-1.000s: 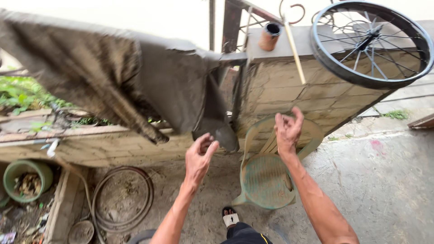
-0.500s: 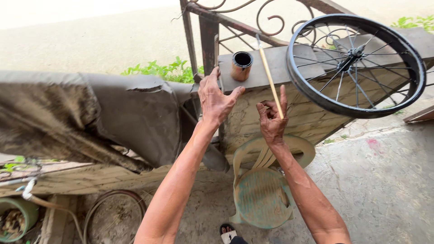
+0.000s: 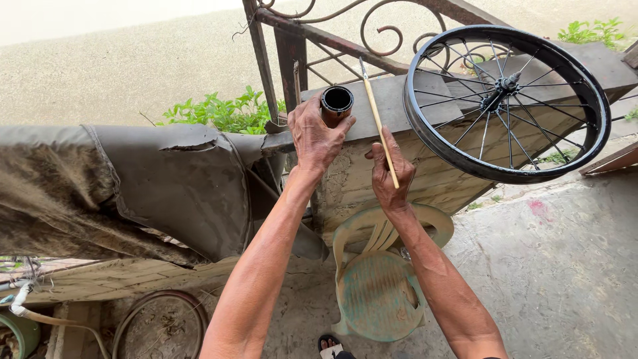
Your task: The person paints a bicycle sprocket and handlebar black using a brush, dipping the brush into a paint can held in the other hand. The painted parts rest on a wire fan guard on the ground, and the person turns the sprocket to coat different sides before setting the brush and can on a ledge.
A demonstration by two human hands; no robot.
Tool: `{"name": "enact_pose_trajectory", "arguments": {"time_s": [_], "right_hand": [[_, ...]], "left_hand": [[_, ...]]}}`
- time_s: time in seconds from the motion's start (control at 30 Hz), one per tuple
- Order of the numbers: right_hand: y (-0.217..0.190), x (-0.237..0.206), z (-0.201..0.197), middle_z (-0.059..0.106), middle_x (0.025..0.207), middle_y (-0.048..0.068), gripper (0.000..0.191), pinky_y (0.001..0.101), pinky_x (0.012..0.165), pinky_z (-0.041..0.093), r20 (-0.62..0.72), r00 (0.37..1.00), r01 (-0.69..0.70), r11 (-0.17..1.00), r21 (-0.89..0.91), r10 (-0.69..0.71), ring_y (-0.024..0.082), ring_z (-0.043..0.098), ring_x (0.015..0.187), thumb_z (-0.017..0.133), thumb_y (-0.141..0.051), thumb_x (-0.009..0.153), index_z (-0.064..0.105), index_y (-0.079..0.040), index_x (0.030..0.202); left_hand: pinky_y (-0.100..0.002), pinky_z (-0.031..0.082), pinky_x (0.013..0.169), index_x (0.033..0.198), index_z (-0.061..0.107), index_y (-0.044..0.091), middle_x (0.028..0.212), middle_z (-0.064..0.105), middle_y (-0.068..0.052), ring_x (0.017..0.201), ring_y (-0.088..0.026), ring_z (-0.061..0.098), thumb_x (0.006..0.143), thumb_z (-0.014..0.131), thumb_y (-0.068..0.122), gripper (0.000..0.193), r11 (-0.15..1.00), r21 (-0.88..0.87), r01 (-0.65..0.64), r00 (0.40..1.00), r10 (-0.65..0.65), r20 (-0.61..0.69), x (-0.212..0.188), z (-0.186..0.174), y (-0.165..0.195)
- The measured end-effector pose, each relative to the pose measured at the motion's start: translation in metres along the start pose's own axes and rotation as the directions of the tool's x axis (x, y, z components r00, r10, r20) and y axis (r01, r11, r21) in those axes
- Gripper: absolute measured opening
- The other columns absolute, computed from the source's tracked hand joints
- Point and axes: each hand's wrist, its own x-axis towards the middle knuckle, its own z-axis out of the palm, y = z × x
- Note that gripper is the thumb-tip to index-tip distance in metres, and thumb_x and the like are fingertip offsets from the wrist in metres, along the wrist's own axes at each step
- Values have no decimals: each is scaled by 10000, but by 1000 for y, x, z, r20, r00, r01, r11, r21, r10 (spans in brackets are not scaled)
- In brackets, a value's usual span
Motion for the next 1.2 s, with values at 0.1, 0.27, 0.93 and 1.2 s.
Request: {"name": "enact_pose_trajectory", "arguments": {"time_s": [0.1, 0.27, 0.93, 1.2], "right_hand": [[-2, 4, -4, 775, 847, 71, 404, 235, 505, 480, -24, 999, 43, 997, 66, -42, 75, 633, 571, 563, -223, 1121, 585, 13, 1448], [-34, 3, -17, 736, 1104, 166, 405, 219, 526, 478, -66, 992, -62, 879, 472, 105, 77, 572, 622, 506, -204, 1163, 531, 40, 1485], [-229, -182, 84, 570, 976, 90, 190, 246, 637, 382, 882, 469, -882, 72, 465, 50, 164, 518, 768, 511, -207, 1167, 562, -30, 1123], [-419, -312, 87, 687, 1013, 185, 411, 353, 690, 534, 976, 109, -948, 274, 160, -189, 259, 686, 843, 554, -202, 1013, 641, 23, 1346]], "left_hand": [[-461, 337, 1115, 1291, 640, 65, 1179, 704, -122, 1204, -294, 594, 723, 925, 356, 699, 999, -24, -23, 999, 22, -40, -6, -8, 0], [-474, 404, 1091, 1260, 630, 49, 1206, 687, -147, 1226, -326, 576, 711, 927, 333, 686, 995, -98, 8, 995, -18, -100, -43, -51, 1], [-444, 513, 1003, 1243, 592, 68, 1183, 676, -121, 1129, -329, 638, 739, 902, 211, 609, 848, -5, 531, 615, -389, -686, -489, -333, -41], [-388, 563, 929, 1268, 577, 64, 1159, 671, -138, 1064, -306, 682, 756, 892, 150, 607, 742, -109, 661, 352, -435, -829, -660, -401, -34]]}}
